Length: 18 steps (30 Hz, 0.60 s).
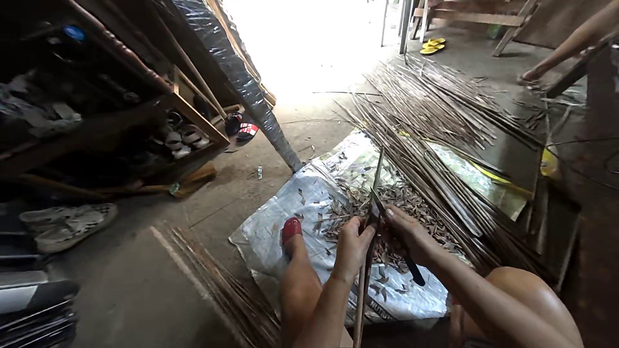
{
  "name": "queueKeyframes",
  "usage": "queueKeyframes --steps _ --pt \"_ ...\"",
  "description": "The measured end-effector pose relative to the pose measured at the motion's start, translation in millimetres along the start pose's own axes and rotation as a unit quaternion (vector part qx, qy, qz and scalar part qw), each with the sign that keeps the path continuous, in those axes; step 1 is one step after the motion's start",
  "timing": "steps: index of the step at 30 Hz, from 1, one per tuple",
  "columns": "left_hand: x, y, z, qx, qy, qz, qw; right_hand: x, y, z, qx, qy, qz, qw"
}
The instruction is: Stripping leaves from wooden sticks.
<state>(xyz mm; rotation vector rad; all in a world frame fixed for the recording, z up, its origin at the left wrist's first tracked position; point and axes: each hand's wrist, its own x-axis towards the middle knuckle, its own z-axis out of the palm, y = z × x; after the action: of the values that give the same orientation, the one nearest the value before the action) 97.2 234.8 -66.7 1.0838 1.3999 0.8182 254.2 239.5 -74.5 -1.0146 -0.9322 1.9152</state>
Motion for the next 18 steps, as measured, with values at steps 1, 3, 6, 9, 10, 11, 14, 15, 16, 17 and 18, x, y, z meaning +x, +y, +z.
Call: queueKeyframes --steps 1,3,6,9,10,11,14,15,16,17,18 --pt "-0.7 0.9 0.3 -0.003 -0.003 -0.002 1.000 1.2 1.5 -0.3 0.000 0.005 -0.009 1.000" --pt "-2.0 3.1 0.6 -0.016 -0.007 -0.009 1.000 3.0 3.6 -1.8 0.001 0.011 -0.027 1.000" --pt "-4.3 6.3 0.2 -0.066 -0.016 -0.025 0.997 5.7 7.6 -5.2 -0.028 0.003 -0.068 0.997" --pt "-5.4 9.5 -0.3 -0.118 -0.022 -0.040 0.992 8.0 10.5 -9.1 -0.110 -0.001 -0.120 0.987" --pt "-5.7 9.6 -0.9 -0.133 -0.025 -0.042 0.990 7.9 10.3 -10.0 -0.144 -0.003 -0.136 0.980" --pt "-6.1 10.2 -1.5 -0.144 -0.028 -0.045 0.988 8.1 10.9 -11.2 -0.171 -0.007 -0.154 0.973" --pt "-9.3 14.8 -3.5 -0.164 -0.040 -0.061 0.984 9.6 13.2 -16.8 -0.254 0.001 -0.203 0.946" --pt "-10.7 16.3 -4.6 -0.165 -0.045 -0.065 0.983 11.0 14.3 -20.5 -0.289 0.007 -0.216 0.933" --pt "-11.3 17.0 -5.6 -0.165 -0.048 -0.067 0.983 11.7 14.7 -23.7 -0.320 0.011 -0.224 0.920" --pt "-11.6 17.3 -6.3 -0.167 -0.051 -0.069 0.982 11.9 15.1 -25.8 -0.344 0.016 -0.234 0.909" --pt "-12.0 17.6 -6.7 -0.171 -0.054 -0.070 0.981 12.3 15.8 -26.7 -0.363 0.023 -0.244 0.899"
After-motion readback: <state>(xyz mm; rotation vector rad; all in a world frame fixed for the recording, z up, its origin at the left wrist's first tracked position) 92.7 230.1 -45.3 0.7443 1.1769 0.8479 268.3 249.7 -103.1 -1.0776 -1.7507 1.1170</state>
